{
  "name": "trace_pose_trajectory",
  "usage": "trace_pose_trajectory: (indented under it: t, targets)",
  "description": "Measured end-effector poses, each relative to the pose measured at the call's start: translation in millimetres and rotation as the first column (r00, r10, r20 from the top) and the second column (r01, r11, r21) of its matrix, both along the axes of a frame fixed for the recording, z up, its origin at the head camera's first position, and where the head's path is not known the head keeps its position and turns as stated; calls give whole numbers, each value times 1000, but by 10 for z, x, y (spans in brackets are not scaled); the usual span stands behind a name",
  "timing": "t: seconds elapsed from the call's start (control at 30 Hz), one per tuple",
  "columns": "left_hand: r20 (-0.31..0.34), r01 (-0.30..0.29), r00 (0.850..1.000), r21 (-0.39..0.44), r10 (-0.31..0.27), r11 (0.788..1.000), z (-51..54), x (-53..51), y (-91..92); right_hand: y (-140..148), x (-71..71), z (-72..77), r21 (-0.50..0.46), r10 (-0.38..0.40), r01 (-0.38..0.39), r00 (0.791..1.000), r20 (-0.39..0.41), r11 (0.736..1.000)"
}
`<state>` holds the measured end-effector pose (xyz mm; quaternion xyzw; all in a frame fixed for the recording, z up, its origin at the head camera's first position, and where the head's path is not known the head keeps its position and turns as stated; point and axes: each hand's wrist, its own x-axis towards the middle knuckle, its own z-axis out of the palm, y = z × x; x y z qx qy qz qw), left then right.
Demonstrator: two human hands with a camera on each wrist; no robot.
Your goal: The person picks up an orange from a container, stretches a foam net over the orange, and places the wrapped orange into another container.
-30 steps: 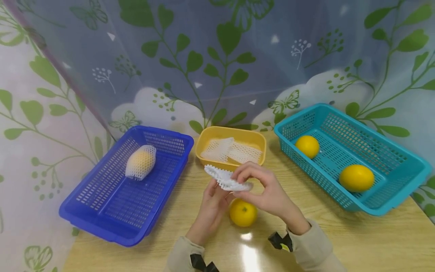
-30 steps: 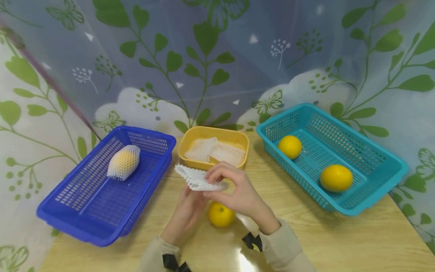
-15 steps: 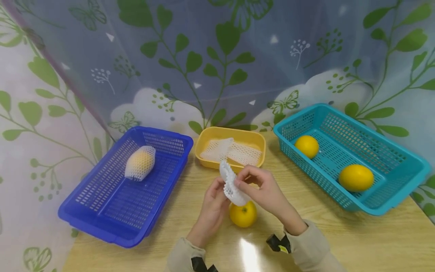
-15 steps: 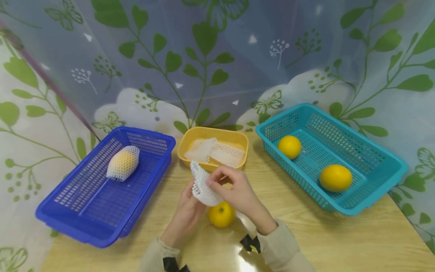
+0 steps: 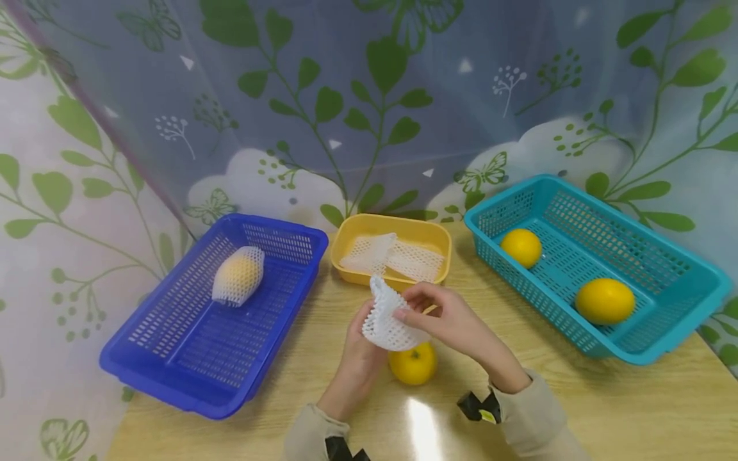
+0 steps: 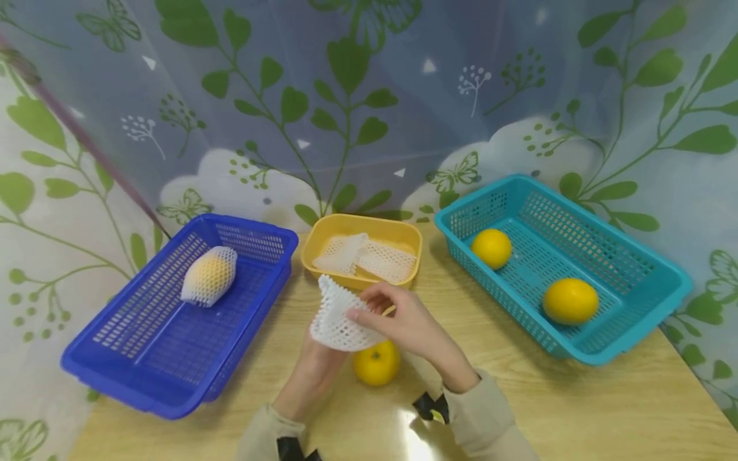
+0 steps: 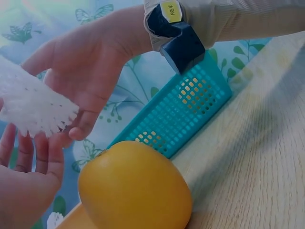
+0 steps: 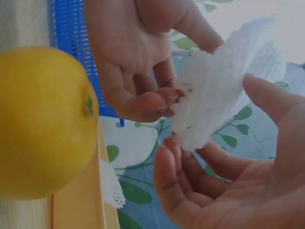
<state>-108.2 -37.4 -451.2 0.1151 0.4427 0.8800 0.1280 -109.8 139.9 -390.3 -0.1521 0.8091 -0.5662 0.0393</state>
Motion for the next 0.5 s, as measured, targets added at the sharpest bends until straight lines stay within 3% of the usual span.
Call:
trace_pose_trajectory:
  t: [0.1, 0.27, 0.37, 0.5]
  targets:
    - [9, -24, 1000, 0, 24, 1000, 4, -13, 18, 5, 5, 13, -31, 18, -17, 1000, 6, 999]
    - [75, -48, 996, -12, 49, 999, 21, -11, 52, 1, 15, -5, -94, 37, -35, 999, 23, 995]
    - [123, -23, 992, -42, 28, 999, 27, 7, 48, -3, 21, -6, -120, 46, -43, 999, 21, 992]
    - [139, 58, 989, -87, -45, 995, 22, 28, 23, 0, 20, -5, -150, 54, -54, 999, -7, 987]
